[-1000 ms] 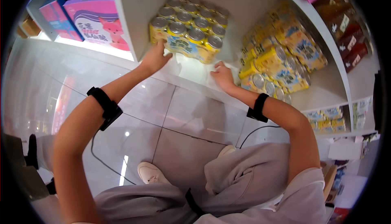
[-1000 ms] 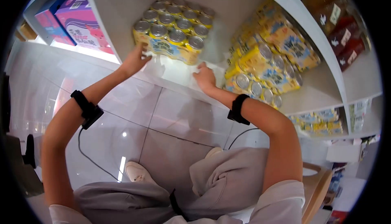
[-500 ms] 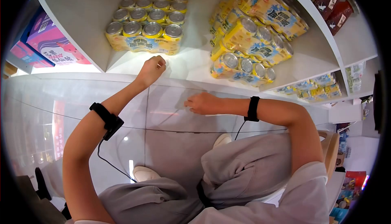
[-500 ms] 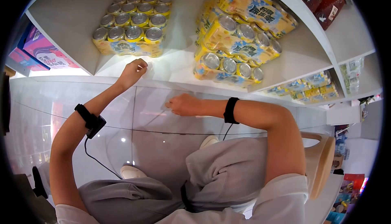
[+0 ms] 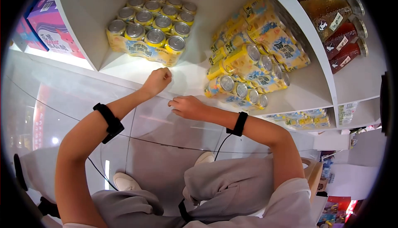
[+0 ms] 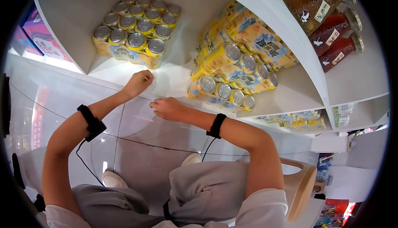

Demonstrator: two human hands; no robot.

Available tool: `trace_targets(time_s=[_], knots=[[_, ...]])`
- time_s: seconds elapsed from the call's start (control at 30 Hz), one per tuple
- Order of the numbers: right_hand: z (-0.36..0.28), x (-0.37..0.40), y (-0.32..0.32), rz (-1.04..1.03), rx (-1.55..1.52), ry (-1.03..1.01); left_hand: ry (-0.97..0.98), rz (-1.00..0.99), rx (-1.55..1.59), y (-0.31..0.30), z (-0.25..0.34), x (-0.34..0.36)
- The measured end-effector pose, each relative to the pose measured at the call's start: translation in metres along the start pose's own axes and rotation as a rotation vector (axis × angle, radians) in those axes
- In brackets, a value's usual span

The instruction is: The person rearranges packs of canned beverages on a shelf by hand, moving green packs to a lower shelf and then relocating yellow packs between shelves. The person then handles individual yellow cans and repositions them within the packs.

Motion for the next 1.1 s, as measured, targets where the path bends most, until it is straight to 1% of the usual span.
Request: trace_targets(time_s=[0.03,0.07,0.1,0.17,0.27,0.37,0.43,0.5,0.6,0.7,0.83,0.93,0.97,1.07,1.1], knots=[[0.0,0.002,-0.005,0.014,0.011,0.016,0.077,0.078,0.025,0.005,0.004,-0.001],[-0.001,0.005,-0.01,0.03,0.023,0.036,0.087,0.063,0.019,0.009,0.005,-0.002],[-0.004,0.007,-0.02,0.092,0.043,0.019,0.098,0.048,0.015,0.013,0.008,-0.004],[-0.009,0.012,-0.049,0.213,0.091,-0.014,0.104,0.006,0.02,0.02,0.015,-0.005],[-0.015,0.016,-0.101,0.316,0.124,0.017,0.169,-0.03,-0.028,0.03,0.014,-0.014],[-0.014,0.025,-0.15,0.457,0.109,0.138,0.181,-0.003,0.004,0.031,0.026,-0.023],[-0.006,0.034,-0.175,0.549,0.137,0.148,0.158,-0.043,0.05,0.03,0.038,-0.025],[-0.003,0.046,-0.196,0.594,0.05,0.26,0.164,-0.069,0.067,0.03,0.043,-0.025],[0.007,0.067,-0.225,0.676,0.131,0.366,0.192,-0.073,0.056,0.032,0.045,-0.025],[0.026,0.086,-0.243,0.743,0.157,0.469,0.178,-0.058,0.027,0.03,0.047,-0.024],[0.054,0.11,-0.265,0.918,0.277,0.464,0.185,-0.033,0.043,0.029,0.04,-0.023],[0.061,0.125,-0.273,1.036,0.363,0.481,0.176,-0.03,0.046,0.028,0.039,-0.023],[0.074,0.133,-0.274,1.038,0.469,0.523,0.171,-0.033,0.04,0.027,0.04,-0.023],[0.091,0.14,-0.28,1.105,0.665,0.49,0.211,-0.029,0.004,0.028,0.04,-0.025],[0.095,0.14,-0.283,1.06,0.637,0.56,0.215,-0.028,-0.002,0.027,0.043,-0.027]])
Point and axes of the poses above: each hand's wrist, its own x-axis away from the middle knuckle, its own y-axis out of the palm, z = x × y, the point moved 3 cm from there along -x, towards the middle knuckle, and after that the axes turned 12 degrees about y, right-handed, at the moved point
